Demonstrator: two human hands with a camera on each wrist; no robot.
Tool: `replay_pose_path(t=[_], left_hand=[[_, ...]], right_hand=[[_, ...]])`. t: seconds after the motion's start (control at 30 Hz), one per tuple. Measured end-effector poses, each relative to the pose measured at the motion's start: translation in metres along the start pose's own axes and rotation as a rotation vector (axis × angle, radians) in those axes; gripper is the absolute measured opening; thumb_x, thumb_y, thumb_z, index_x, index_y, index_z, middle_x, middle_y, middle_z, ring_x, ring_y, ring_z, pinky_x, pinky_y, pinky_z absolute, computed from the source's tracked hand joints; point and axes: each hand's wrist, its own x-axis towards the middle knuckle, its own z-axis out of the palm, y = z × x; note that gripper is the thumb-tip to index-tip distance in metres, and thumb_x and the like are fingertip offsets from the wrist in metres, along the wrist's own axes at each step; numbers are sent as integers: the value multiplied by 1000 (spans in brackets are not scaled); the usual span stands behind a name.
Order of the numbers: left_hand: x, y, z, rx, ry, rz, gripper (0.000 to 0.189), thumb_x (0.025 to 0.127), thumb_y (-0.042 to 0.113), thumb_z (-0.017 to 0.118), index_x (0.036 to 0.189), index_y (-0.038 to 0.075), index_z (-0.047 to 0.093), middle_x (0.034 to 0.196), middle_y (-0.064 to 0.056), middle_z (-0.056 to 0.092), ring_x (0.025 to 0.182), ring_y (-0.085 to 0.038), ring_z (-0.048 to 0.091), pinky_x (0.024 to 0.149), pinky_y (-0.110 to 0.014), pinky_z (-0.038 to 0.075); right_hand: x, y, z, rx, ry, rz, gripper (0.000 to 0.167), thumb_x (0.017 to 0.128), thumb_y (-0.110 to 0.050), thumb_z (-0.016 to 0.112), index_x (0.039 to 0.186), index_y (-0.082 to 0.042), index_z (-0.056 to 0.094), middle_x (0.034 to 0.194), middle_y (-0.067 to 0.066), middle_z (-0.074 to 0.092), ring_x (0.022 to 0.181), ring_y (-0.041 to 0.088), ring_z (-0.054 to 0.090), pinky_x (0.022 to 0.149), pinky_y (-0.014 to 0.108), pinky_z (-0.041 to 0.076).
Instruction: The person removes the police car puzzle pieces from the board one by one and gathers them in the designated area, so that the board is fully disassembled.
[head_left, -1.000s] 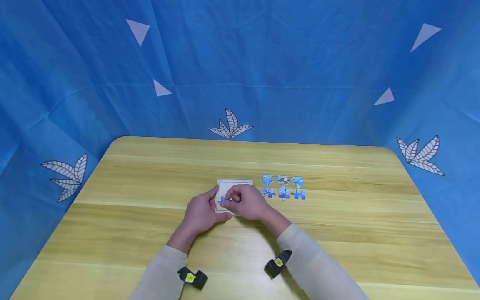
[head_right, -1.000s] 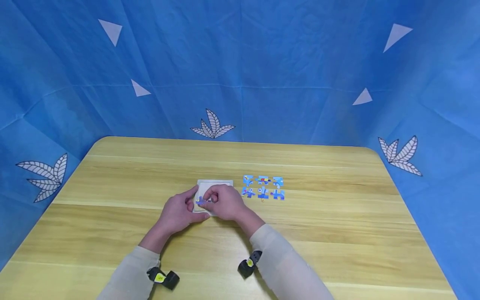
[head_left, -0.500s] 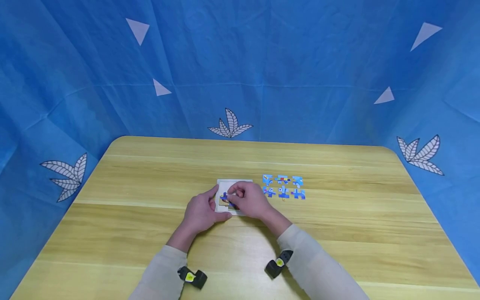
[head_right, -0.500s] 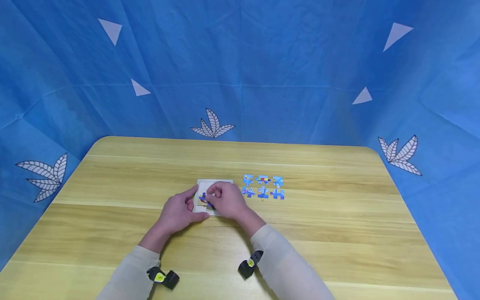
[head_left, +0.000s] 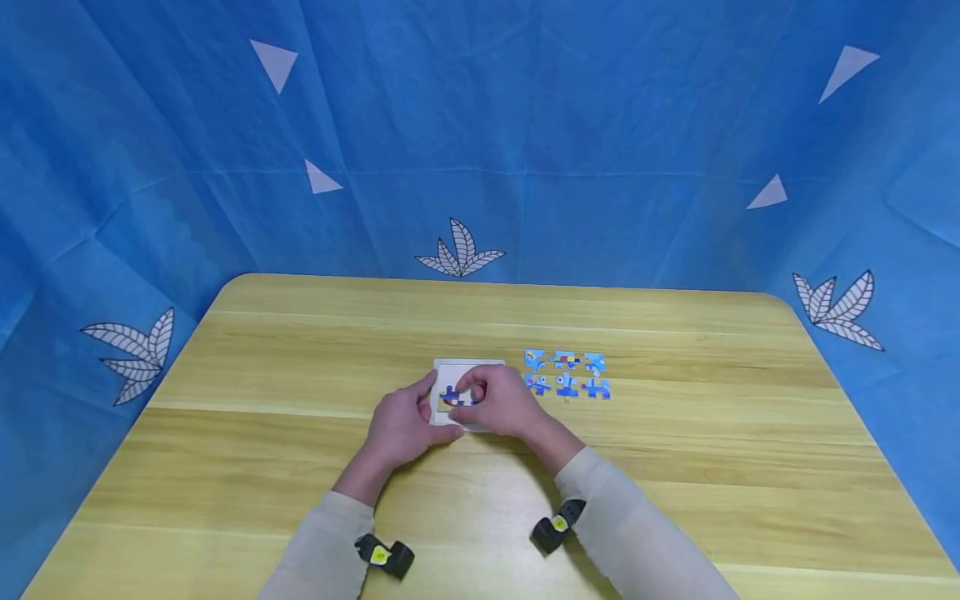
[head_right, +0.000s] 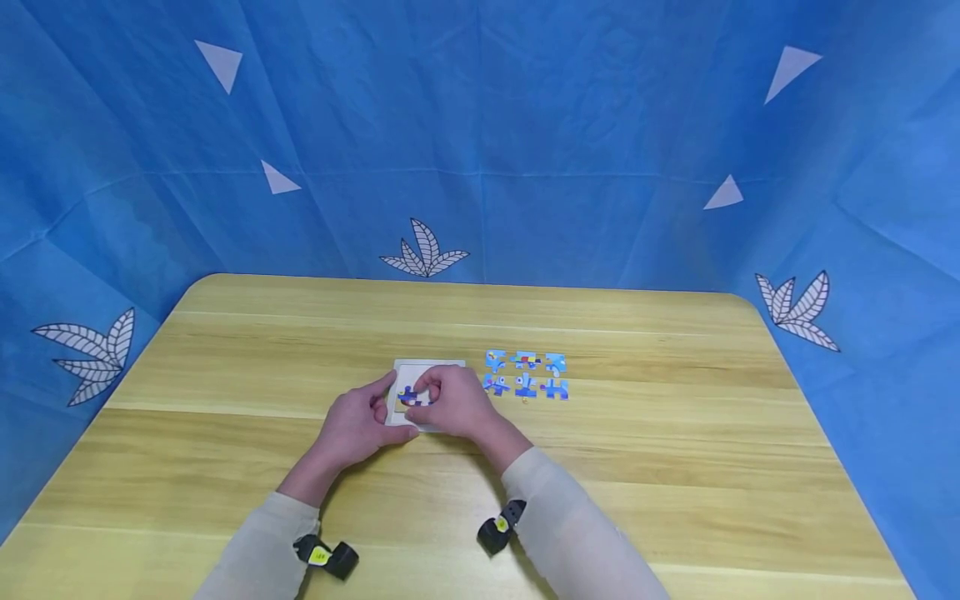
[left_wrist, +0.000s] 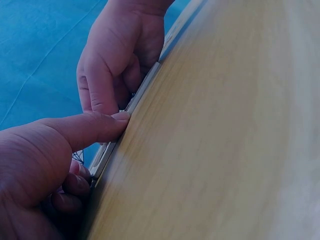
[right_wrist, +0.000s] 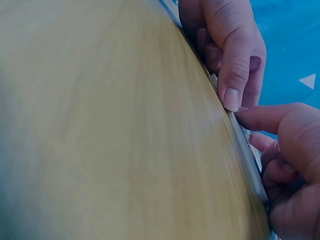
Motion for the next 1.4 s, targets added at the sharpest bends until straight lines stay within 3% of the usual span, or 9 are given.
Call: replay_pose_path(t=[0.23, 0.47, 0.63, 0.77, 1.13, 1.4], left_hand=[[0, 1, 1, -3, -3, -2, 99, 71, 32, 93, 151, 3, 43, 67, -2, 43, 63, -19, 40, 62, -31, 35], [-1, 2, 0, 12, 7, -4, 100, 69, 33, 93, 150, 3, 43, 77, -4, 53, 72, -19, 46, 68, -30, 38], [0, 1, 1, 15, 10, 4, 100, 69, 33, 93, 150, 3, 44, 71, -3, 50, 62, -17, 41, 57, -28, 31], [0, 1, 2, 5, 5, -13, 102, 68, 34, 94, 151, 5, 42, 69, -2, 48, 58, -16, 39, 53, -28, 29], [-1, 3, 2, -6, 0, -50, 102, 69, 31, 94, 152, 6, 41, 74, -4, 47, 65, -19, 41, 56, -30, 30], [-2, 4, 1, -4, 5, -78, 102, 69, 32, 94, 153, 8, 41, 72, -4, 44, 64, -20, 40, 57, -31, 29]], right_hand=[[-2, -1, -1, 7, 14, 0, 23, 79, -20, 87, 94, -9, 72, 64, -3, 50, 56, 10, 44, 64, 30, 43], [-10, 0, -1, 63, 92, -45, 24, 80, -20, 86, 96, -10, 72, 63, -5, 43, 57, 9, 40, 62, 28, 39], [-20, -1, -5, 79, 144, -50, 23, 79, -18, 87, 95, -8, 73, 62, -6, 42, 58, 9, 40, 58, 27, 36], [-31, 2, -12, 59, 158, -18, 22, 79, -18, 87, 95, -10, 73, 61, -6, 41, 57, 9, 40, 61, 28, 39], [-58, 11, -30, 2, 167, 63, 24, 80, -20, 86, 99, -11, 74, 60, -5, 38, 57, 8, 36, 71, 35, 43], [-71, 22, -43, -45, 201, 46, 25, 79, -18, 87, 98, -9, 74, 60, -6, 37, 56, 8, 35, 69, 33, 43]])
